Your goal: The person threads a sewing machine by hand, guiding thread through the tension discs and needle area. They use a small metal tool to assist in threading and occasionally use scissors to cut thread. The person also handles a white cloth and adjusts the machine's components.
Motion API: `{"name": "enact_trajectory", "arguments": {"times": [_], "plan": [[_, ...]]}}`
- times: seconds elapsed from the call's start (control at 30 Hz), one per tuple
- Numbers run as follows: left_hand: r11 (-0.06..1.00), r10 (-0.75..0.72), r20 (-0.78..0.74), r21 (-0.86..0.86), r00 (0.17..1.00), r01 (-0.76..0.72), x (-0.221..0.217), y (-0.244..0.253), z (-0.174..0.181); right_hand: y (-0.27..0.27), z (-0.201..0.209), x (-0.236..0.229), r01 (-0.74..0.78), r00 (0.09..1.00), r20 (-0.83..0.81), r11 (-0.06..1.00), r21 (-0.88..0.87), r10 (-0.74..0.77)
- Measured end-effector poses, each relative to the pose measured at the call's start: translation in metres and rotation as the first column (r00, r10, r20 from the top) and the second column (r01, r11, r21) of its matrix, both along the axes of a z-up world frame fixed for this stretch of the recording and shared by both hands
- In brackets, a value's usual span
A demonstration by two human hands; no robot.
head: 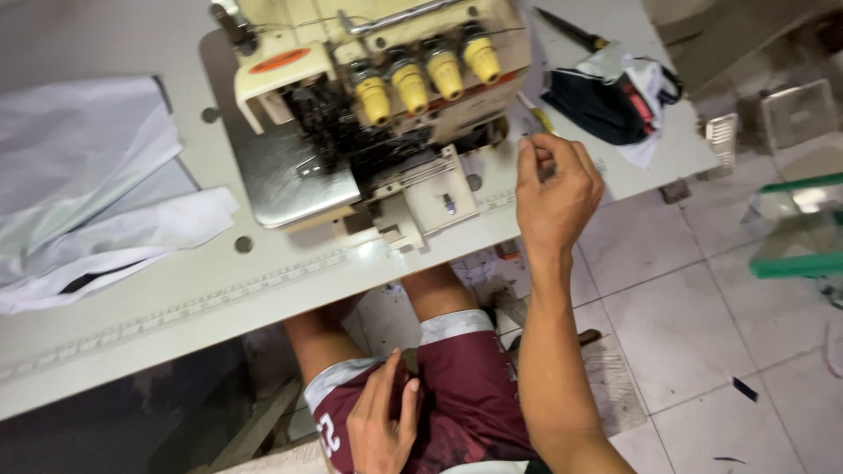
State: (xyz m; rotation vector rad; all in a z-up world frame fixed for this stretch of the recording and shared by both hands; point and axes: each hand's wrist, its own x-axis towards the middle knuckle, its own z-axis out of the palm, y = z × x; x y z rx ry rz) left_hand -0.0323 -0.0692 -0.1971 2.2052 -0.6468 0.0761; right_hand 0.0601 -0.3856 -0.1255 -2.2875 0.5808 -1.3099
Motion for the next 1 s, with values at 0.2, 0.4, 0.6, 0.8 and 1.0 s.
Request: {"name": "enact_trajectory", "arguments": {"times": [0.2,0.4,0.6,0.8,1.0], "plan": [[0.999,0.036,-0.037,-0.04,0.999,-0.038,-0.006,-0.007,-0.012,-0.033,-0.038,-0.019,0.272,0.857,-0.429,0.958,-0.094,-0.286],[0.997,-0.063,-0.049,0.033,0.997,0.065,-0.008,-0.01,-0.005,-0.034,-0.045,-0.018,0.245,0.899,-0.328,0.955,-0.169,-0.289],[0.997,-0.069,-0.076,0.042,0.995,0.072,-0.005,-0.007,-0.006,-0.03,-0.041,-0.027,0.185,0.934,-0.262,0.957,-0.222,-0.241],[0.995,-0.084,-0.115,0.04,0.99,0.089,-0.001,-0.005,-0.005,0.002,-0.033,-0.036,0.114,0.952,-0.263,0.98,-0.161,-0.154],[0.993,-0.106,-0.081,0.038,0.991,0.11,0.004,-0.01,0.001,0.042,-0.045,-0.009,-0.102,0.985,-0.138,0.995,0.014,0.103]]}}
